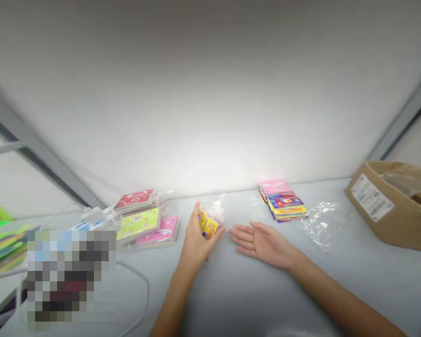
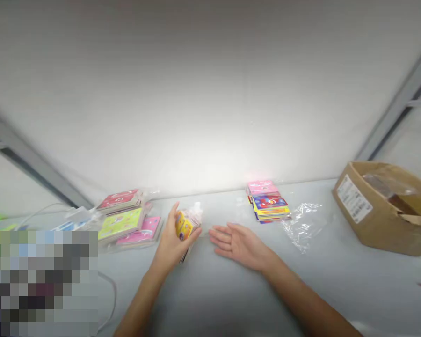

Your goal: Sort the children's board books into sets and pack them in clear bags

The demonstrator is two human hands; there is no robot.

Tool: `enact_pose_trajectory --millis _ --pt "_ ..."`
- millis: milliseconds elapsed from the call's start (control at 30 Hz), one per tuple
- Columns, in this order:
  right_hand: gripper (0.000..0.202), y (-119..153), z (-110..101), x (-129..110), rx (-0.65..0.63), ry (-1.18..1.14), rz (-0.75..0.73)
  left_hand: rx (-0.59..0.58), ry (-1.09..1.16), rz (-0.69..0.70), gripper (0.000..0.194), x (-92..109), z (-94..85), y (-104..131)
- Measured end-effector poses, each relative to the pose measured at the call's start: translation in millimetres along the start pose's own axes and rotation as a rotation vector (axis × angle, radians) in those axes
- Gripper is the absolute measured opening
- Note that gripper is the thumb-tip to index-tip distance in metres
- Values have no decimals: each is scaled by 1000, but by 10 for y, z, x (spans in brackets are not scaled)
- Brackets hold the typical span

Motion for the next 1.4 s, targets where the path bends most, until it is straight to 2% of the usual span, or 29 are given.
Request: enact_pose_trajectory --millis 100,200,333,433,533,700,833,967,1067,1300,1400 --pt "39 92 -64 -266 19 23 -124 -56 -20 7 93 -14 32 0" --pt "44 183 -54 -423 5 70 -194 -150 -47 22 96 18 105 27" --pt "52 244 127 -418 -115 107 -198 -257 -53 63 94 124 203 90" --pt "60 254 179 -376 -133 116 -179 -286 -42 68 94 146 237 103" --pt "62 247 112 -379 -98 98 -171 -241 -26 60 91 119 192 67" --pt "54 184 -46 -362 -16 78 -143 -4 -89 -7 88 18 -85 -29" --pt "55 76 49 -134 -43 69 -31 114 -115 -59 87 -21 -242 -51" --pt "55 -77 244 129 -125 13 53 119 -105 -56 87 -9 -251 -47" --pt "53 -205 294 243 -139 6 78 117 -107 -43 86 13 -231 -42" --pt "34 -303 271 307 -138 -44 104 95 -70 -23 88 39 -192 -46" --pt "36 -279 259 300 -133 -25 109 89 -64 -38 88 16 -195 -48"
Point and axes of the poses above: each hand's wrist, its own y-axis away from the middle knuckle, its own z-axis out of the palm, x = y × z, the point moved 10 cm from there along -y, towards the middle knuckle, and after that the axes turned 14 degrees about y, right-handed, at the moved point
